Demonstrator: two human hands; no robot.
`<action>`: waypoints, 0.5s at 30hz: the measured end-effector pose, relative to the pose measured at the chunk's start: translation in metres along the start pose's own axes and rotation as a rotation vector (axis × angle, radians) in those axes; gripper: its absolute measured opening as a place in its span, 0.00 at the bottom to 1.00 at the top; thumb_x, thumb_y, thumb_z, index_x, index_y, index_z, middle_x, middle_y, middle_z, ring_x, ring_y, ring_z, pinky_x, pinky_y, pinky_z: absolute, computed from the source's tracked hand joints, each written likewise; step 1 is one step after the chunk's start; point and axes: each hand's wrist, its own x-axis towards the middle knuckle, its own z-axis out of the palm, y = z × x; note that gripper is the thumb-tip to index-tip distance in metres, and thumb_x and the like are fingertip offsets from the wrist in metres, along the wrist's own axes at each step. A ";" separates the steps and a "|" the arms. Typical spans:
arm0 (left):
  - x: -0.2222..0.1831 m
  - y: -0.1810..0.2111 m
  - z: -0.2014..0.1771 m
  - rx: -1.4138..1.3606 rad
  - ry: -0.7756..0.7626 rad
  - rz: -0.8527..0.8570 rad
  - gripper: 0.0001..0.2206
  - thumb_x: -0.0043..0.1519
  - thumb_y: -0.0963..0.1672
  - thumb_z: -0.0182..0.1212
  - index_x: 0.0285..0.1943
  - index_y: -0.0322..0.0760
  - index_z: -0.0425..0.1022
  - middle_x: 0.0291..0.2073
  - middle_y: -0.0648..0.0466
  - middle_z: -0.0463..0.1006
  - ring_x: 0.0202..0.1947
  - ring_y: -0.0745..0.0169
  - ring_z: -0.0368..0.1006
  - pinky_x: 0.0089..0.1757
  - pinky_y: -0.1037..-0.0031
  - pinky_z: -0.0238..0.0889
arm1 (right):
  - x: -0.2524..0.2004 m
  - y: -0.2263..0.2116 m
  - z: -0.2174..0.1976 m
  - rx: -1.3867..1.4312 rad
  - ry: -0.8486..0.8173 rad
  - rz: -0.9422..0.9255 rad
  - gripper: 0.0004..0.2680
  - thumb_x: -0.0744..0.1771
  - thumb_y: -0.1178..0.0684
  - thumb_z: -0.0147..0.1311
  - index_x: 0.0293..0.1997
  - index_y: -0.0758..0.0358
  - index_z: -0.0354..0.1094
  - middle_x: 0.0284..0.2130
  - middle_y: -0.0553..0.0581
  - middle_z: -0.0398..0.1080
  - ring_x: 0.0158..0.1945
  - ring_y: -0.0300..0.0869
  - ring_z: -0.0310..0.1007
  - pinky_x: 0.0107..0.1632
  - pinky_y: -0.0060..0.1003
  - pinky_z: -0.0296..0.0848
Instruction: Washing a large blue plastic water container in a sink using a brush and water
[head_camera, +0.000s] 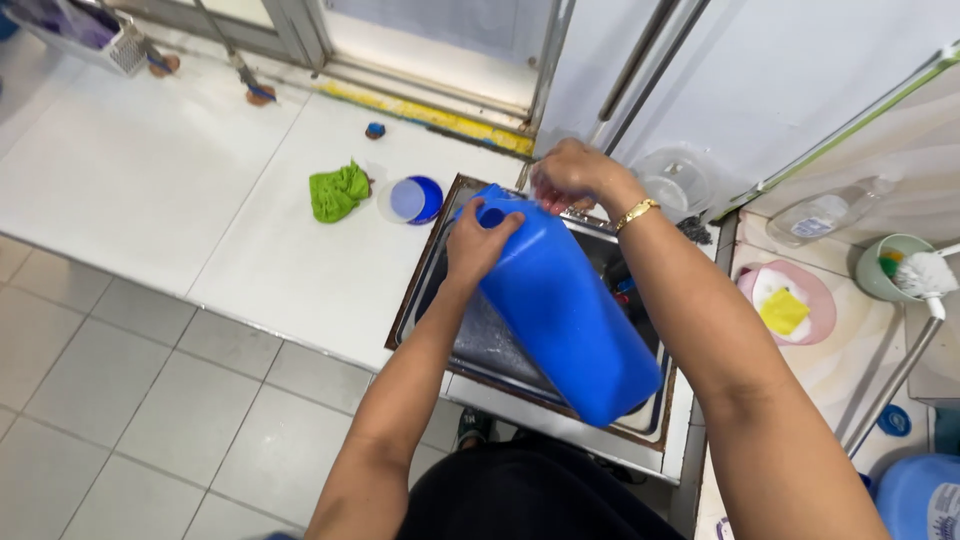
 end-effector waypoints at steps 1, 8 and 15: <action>0.003 0.011 0.003 0.001 0.001 0.019 0.46 0.48 0.65 0.66 0.72 0.41 0.64 0.61 0.37 0.73 0.65 0.36 0.68 0.63 0.53 0.58 | 0.005 -0.001 -0.003 0.003 0.016 -0.010 0.10 0.68 0.53 0.50 0.37 0.72 0.75 0.22 0.67 0.75 0.22 0.50 0.80 0.26 0.44 0.81; 0.014 0.038 0.042 0.225 -0.005 0.142 0.43 0.48 0.63 0.69 0.69 0.42 0.65 0.54 0.39 0.76 0.60 0.35 0.72 0.58 0.54 0.65 | -0.006 -0.011 -0.005 0.005 0.002 0.004 0.14 0.66 0.59 0.39 0.40 0.80 0.73 0.26 0.76 0.75 0.23 0.55 0.80 0.29 0.48 0.84; 0.054 0.046 0.035 0.239 0.177 0.199 0.43 0.49 0.67 0.64 0.66 0.42 0.69 0.51 0.37 0.75 0.57 0.29 0.74 0.56 0.49 0.68 | -0.004 -0.002 -0.009 -0.185 0.192 -0.131 0.14 0.65 0.59 0.37 0.35 0.77 0.74 0.20 0.69 0.74 0.19 0.55 0.77 0.22 0.50 0.78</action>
